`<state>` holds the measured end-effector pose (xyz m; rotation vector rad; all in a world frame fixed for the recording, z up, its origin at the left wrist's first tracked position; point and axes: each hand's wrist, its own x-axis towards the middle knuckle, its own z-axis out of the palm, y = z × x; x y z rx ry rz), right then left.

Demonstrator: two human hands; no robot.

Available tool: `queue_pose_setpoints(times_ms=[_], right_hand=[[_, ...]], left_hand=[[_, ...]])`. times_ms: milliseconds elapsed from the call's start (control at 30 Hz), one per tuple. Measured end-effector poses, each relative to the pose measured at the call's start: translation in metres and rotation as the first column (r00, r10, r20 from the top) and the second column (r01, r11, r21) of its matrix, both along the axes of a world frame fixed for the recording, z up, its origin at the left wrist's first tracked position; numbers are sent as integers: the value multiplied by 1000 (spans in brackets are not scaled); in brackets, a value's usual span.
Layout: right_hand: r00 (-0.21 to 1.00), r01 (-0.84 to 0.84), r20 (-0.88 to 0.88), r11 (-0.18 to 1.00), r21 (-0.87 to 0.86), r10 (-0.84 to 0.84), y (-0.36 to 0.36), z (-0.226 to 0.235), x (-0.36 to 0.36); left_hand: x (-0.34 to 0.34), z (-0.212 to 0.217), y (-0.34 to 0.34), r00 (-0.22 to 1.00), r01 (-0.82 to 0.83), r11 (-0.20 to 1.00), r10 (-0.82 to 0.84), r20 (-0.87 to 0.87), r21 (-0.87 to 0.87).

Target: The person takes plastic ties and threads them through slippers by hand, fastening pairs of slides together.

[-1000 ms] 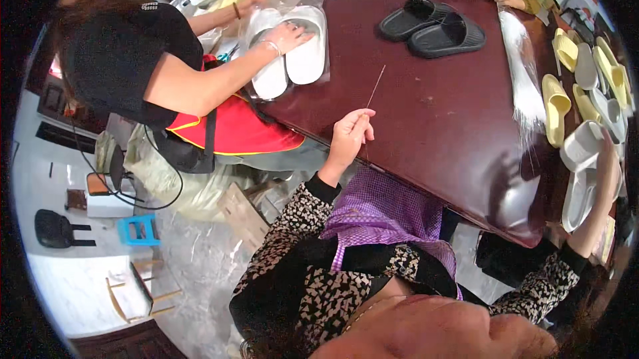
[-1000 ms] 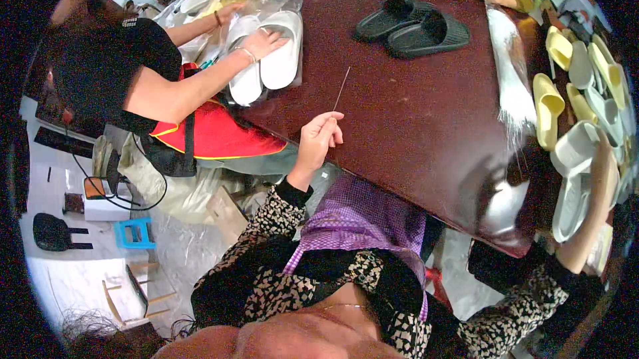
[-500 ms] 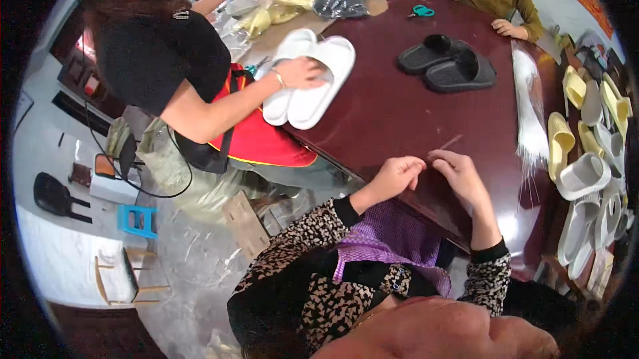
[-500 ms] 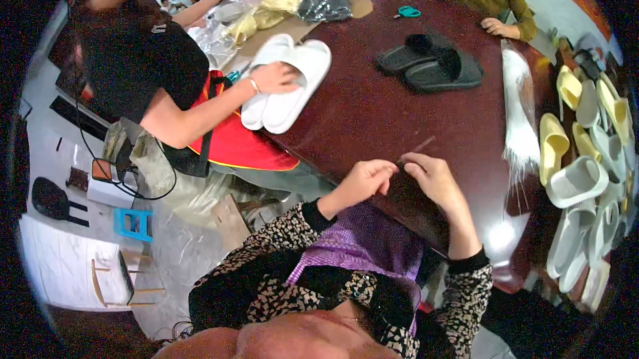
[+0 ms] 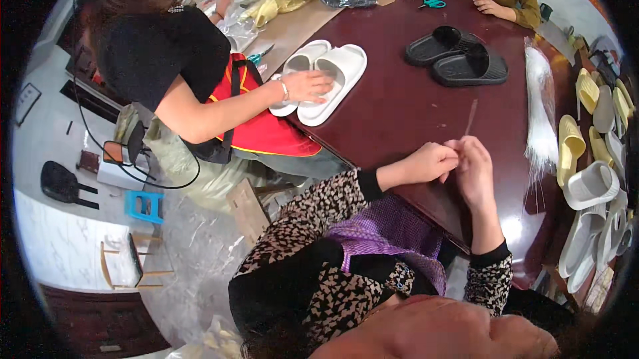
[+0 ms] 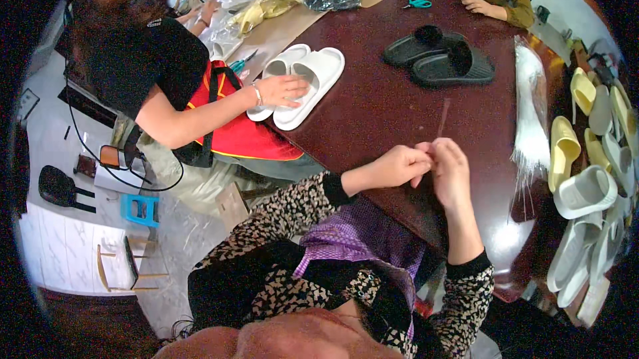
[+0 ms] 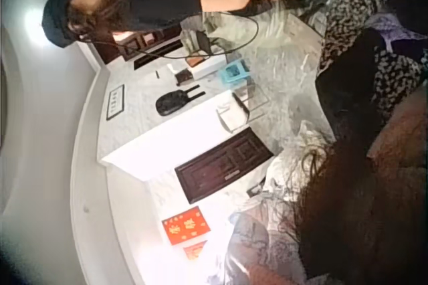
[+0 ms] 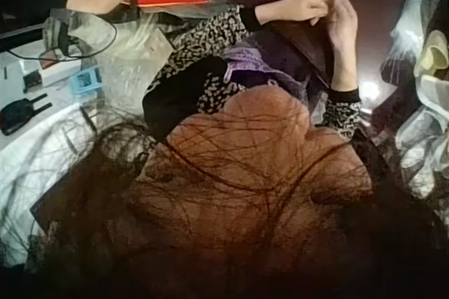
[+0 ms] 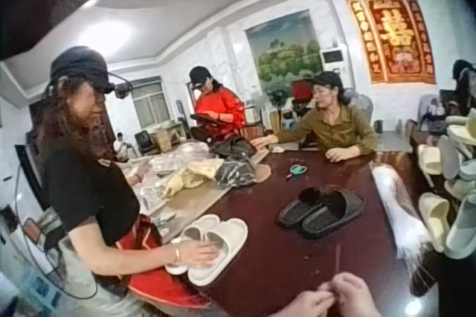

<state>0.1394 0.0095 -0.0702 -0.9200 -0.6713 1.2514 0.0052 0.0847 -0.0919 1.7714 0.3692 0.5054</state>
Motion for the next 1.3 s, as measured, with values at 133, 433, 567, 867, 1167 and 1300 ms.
queue_pose_setpoints(times_ms=[133,433,567,867,1167,1300], right_hand=[[952,212,-232,977,23,-201,6,-15,30],[831,408,-391,911,-58,-396,5,-28,78],[863,388,-335,921,-39,-378,6,-33,81],[861,415,-275,904,-107,-428,8,-33,78],[865,419,-265,904,-89,-427,6,-30,77],[879,396,-257,915,-72,-401,6,-37,79]], left_hand=[[22,11,24,991,131,988,-128,-39,77],[34,1,84,959,188,771,-277,-54,-608],[37,-1,95,961,230,695,-273,46,-682],[31,-8,95,978,189,603,-187,93,-775],[28,-9,108,957,243,408,44,285,-880],[25,-3,107,895,352,368,136,424,-861]])
